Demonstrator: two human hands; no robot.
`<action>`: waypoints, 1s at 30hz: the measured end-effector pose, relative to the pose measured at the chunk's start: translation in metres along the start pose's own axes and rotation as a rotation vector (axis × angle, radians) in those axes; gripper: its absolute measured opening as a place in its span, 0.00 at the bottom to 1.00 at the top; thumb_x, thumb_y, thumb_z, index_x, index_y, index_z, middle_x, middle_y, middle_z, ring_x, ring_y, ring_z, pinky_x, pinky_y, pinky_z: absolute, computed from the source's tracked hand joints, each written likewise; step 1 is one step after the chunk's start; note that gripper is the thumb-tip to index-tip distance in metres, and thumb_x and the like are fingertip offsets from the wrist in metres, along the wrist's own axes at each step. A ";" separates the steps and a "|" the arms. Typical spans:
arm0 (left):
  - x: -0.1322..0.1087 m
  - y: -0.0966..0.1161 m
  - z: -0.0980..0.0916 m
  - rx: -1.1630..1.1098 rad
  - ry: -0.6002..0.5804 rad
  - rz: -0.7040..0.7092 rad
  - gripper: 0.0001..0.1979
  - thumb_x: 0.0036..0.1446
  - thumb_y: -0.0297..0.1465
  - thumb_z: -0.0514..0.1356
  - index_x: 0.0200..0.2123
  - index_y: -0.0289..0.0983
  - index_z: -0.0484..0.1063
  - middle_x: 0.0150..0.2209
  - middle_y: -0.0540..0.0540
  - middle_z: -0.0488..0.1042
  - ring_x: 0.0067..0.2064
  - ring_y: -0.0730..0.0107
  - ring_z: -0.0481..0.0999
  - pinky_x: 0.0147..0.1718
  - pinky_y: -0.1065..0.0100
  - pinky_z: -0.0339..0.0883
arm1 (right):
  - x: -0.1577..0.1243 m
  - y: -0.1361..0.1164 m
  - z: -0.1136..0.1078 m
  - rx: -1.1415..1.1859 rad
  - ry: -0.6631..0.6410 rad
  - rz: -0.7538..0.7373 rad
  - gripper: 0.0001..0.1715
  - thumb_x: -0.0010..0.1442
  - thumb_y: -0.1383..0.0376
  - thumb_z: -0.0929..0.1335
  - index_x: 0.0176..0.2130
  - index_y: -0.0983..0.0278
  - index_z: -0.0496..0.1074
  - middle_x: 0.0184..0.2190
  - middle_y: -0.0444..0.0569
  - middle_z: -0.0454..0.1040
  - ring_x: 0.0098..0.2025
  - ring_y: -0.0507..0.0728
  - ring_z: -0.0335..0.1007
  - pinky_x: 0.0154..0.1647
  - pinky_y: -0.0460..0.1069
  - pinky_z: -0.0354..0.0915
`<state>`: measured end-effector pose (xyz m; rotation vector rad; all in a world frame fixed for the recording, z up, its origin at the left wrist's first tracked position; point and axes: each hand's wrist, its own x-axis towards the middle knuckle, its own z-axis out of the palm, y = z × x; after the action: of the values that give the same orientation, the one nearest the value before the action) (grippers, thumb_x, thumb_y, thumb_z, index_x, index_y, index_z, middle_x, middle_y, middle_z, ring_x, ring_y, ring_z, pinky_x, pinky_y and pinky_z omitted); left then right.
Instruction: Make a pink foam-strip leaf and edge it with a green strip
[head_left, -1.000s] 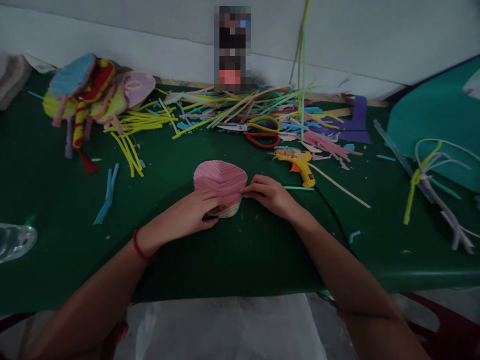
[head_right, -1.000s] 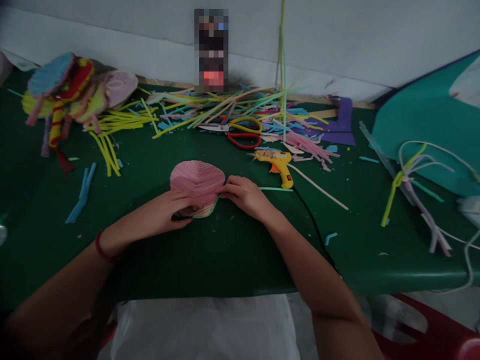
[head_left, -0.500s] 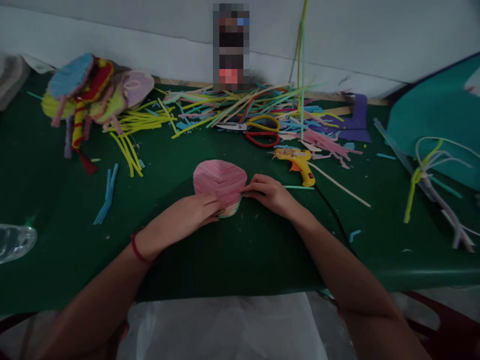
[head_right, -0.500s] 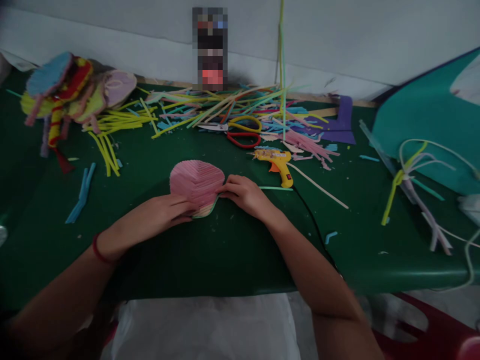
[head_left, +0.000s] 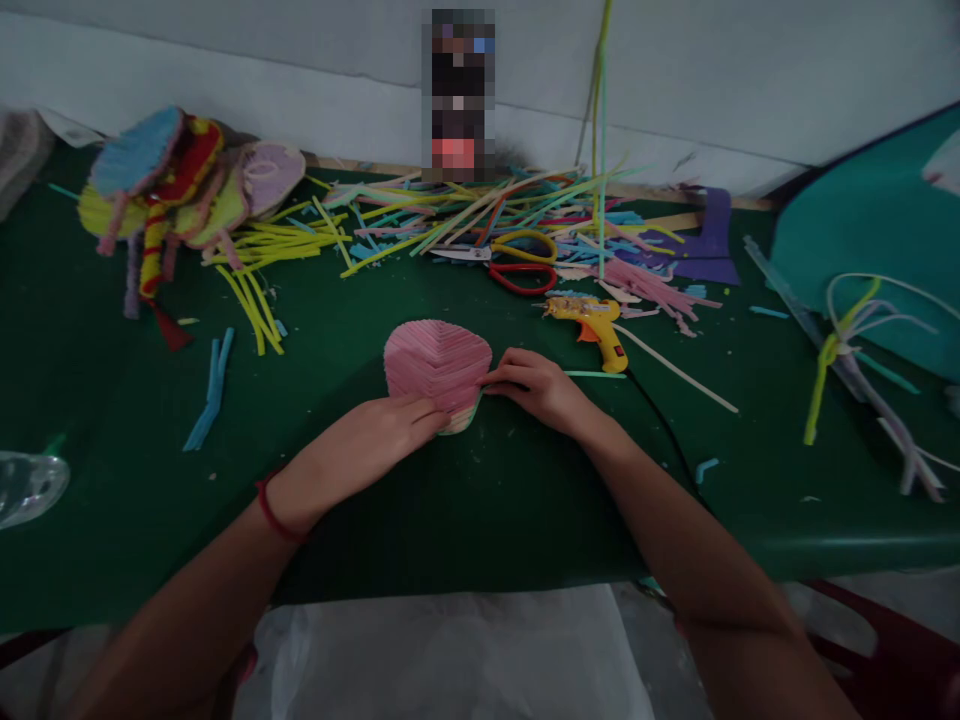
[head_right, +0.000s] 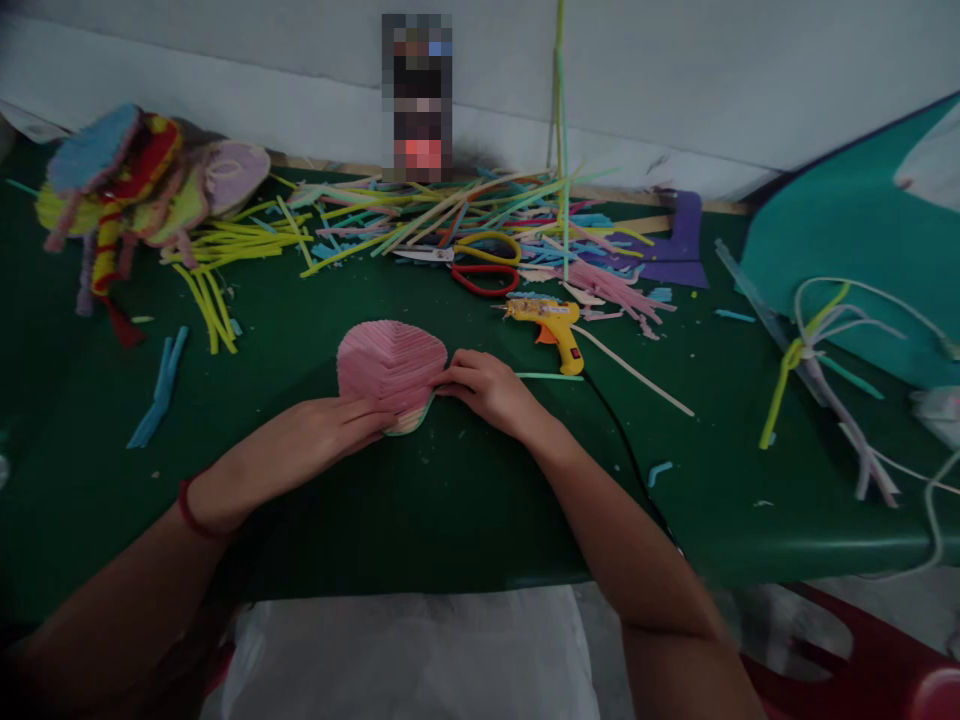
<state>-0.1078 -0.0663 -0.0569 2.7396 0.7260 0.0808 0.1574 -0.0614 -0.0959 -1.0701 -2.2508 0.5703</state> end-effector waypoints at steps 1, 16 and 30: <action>0.000 0.000 -0.001 0.002 -0.011 0.009 0.18 0.68 0.28 0.45 0.58 0.40 0.64 0.56 0.46 0.71 0.55 0.68 0.71 0.53 0.65 0.65 | 0.000 0.000 0.000 0.001 -0.002 0.005 0.11 0.65 0.62 0.65 0.42 0.60 0.77 0.33 0.48 0.70 0.37 0.55 0.68 0.38 0.50 0.65; 0.001 0.005 -0.008 -0.013 -0.079 0.044 0.23 0.68 0.24 0.43 0.62 0.45 0.58 0.58 0.47 0.69 0.55 0.67 0.71 0.52 0.65 0.63 | 0.001 -0.001 -0.001 0.010 0.005 -0.001 0.10 0.65 0.63 0.66 0.41 0.61 0.77 0.33 0.48 0.69 0.36 0.54 0.68 0.38 0.50 0.65; 0.002 0.006 -0.008 -0.068 -0.046 0.042 0.24 0.67 0.23 0.45 0.63 0.45 0.58 0.62 0.48 0.65 0.58 0.68 0.69 0.55 0.64 0.63 | 0.001 -0.001 -0.002 0.020 -0.013 0.008 0.11 0.65 0.62 0.65 0.42 0.59 0.77 0.33 0.48 0.69 0.36 0.54 0.68 0.37 0.50 0.65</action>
<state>-0.1041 -0.0676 -0.0472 2.6830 0.6414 0.0509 0.1579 -0.0609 -0.0939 -1.0688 -2.2480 0.6033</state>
